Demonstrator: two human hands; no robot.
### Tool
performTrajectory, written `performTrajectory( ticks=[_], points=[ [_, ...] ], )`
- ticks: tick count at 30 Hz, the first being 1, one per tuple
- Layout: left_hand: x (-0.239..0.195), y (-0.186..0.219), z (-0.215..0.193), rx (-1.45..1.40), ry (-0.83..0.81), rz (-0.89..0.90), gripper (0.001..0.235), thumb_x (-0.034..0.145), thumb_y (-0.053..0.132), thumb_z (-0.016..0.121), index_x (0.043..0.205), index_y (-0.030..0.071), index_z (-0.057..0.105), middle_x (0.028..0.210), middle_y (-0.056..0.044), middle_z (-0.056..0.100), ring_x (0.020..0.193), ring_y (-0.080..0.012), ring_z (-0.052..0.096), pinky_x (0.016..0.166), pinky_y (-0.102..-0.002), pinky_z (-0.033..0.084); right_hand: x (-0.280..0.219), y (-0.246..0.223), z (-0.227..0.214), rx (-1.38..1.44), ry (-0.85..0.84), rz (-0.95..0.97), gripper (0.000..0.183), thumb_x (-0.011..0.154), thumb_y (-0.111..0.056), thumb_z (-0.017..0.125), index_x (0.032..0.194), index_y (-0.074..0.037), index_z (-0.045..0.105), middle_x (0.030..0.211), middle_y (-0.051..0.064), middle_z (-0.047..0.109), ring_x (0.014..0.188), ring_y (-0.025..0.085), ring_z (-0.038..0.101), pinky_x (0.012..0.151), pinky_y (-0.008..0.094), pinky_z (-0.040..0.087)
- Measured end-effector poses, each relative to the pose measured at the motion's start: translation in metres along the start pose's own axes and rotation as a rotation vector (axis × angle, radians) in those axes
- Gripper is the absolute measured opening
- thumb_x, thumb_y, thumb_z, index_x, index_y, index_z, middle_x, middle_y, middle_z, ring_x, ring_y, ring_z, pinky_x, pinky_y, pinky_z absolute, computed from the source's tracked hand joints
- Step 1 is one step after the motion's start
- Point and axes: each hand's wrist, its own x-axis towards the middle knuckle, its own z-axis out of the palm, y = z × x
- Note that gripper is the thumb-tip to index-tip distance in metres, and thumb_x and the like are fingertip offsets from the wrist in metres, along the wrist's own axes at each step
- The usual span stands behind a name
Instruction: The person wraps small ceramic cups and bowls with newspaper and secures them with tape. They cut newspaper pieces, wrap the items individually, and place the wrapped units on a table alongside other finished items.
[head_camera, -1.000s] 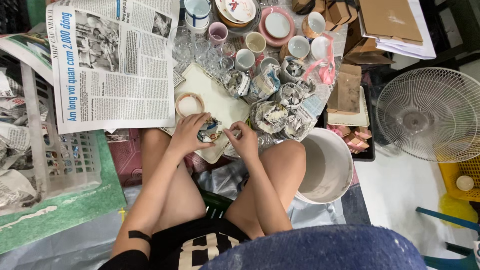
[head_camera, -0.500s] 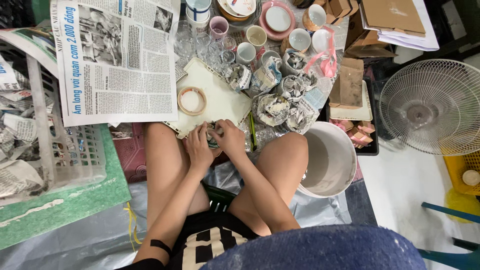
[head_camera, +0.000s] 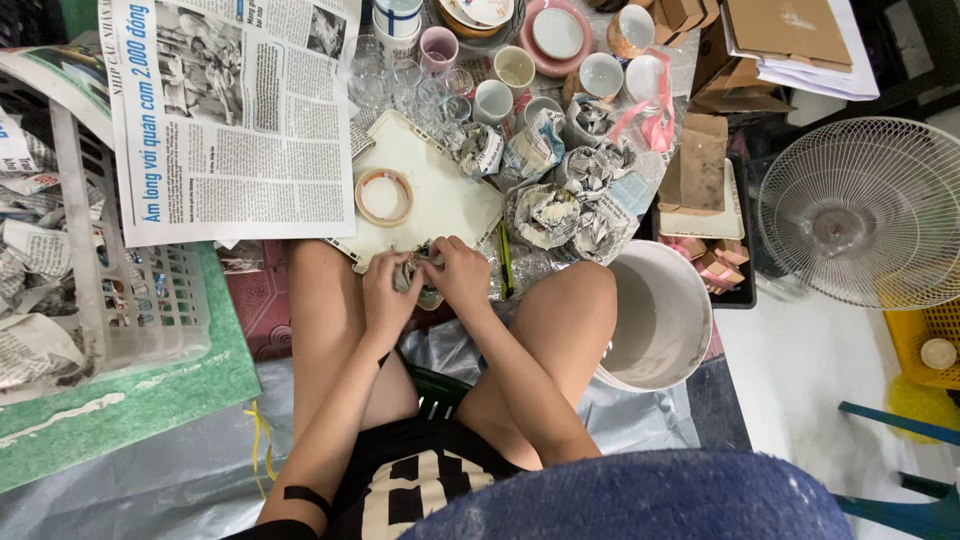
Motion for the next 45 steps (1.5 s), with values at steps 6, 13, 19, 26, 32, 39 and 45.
performTrajectory(
  ticks=[6, 13, 19, 26, 32, 39, 45],
  points=[
    [0.023, 0.000, -0.005, -0.063, -0.101, -0.209, 0.022, 0.085, 0.008, 0.076, 0.103, 0.001, 0.066, 0.103, -0.014, 0.075, 0.093, -0.0309, 0.073, 0.080, -0.037, 0.058, 0.003, 0.005, 0.015, -0.101, 0.000, 0.043, 0.054, 0.073, -0.039, 0.088, 0.110, -0.012, 0.060, 0.075, 0.006, 0.071, 0.065, 0.028, 0.070, 0.061, 0.039, 0.052],
    [0.023, 0.011, -0.005, -0.040, -0.075, -0.158, 0.023, 0.082, 0.006, 0.074, 0.102, -0.001, 0.064, 0.104, -0.016, 0.073, 0.095, -0.0337, 0.071, 0.079, -0.039, 0.056, 0.011, -0.003, 0.006, -0.210, -0.078, 0.168, 0.085, 0.068, -0.055, 0.088, 0.128, -0.008, 0.050, 0.059, 0.005, 0.068, 0.054, 0.026, 0.068, 0.072, 0.040, 0.047],
    [0.023, 0.025, -0.007, 0.009, -0.080, -0.231, 0.022, 0.083, 0.006, 0.073, 0.100, -0.001, 0.062, 0.100, -0.017, 0.069, 0.087, -0.0353, 0.068, 0.075, -0.042, 0.054, 0.023, -0.005, -0.014, -0.313, -0.035, 0.233, 0.103, 0.053, -0.069, 0.092, 0.123, -0.006, 0.050, 0.057, 0.008, 0.067, 0.054, 0.029, 0.066, 0.084, 0.046, 0.042],
    [0.021, 0.021, -0.006, -0.027, -0.079, -0.150, 0.020, 0.087, 0.004, 0.070, 0.104, -0.001, 0.060, 0.103, -0.018, 0.069, 0.093, -0.0364, 0.068, 0.078, -0.042, 0.054, 0.015, 0.025, 0.020, 0.190, -0.165, 0.296, 0.040, 0.076, -0.045, 0.085, 0.105, -0.018, 0.079, 0.087, 0.008, 0.077, 0.079, 0.030, 0.075, 0.074, 0.042, 0.058],
    [0.028, 0.014, 0.001, 0.171, -0.106, -0.117, 0.019, 0.087, 0.006, 0.071, 0.101, -0.001, 0.060, 0.101, -0.019, 0.071, 0.098, -0.0399, 0.068, 0.081, -0.046, 0.053, 0.013, 0.027, 0.021, 0.169, -0.255, 0.334, 0.033, 0.083, -0.037, 0.081, 0.108, -0.016, 0.078, 0.090, 0.014, 0.078, 0.080, 0.032, 0.074, 0.077, 0.042, 0.057],
    [0.022, 0.012, -0.013, -0.092, -0.333, -0.364, 0.036, 0.093, 0.024, 0.073, 0.124, 0.006, 0.067, 0.110, -0.014, 0.076, 0.095, -0.0258, 0.074, 0.081, -0.036, 0.057, 0.002, 0.051, 0.024, 0.384, -0.316, 0.259, 0.039, 0.083, -0.024, 0.072, 0.122, -0.020, 0.075, 0.100, 0.017, 0.076, 0.080, 0.035, 0.074, 0.079, 0.042, 0.059],
    [0.030, 0.000, -0.014, -0.273, -0.380, -0.467, 0.034, 0.097, 0.024, 0.072, 0.127, 0.006, 0.070, 0.109, -0.014, 0.078, 0.101, -0.0180, 0.074, 0.086, -0.030, 0.055, 0.001, 0.033, 0.015, 0.259, -0.316, 0.336, 0.039, 0.085, -0.019, 0.069, 0.123, -0.022, 0.076, 0.094, 0.019, 0.075, 0.088, 0.037, 0.073, 0.082, 0.045, 0.058]
  ],
)
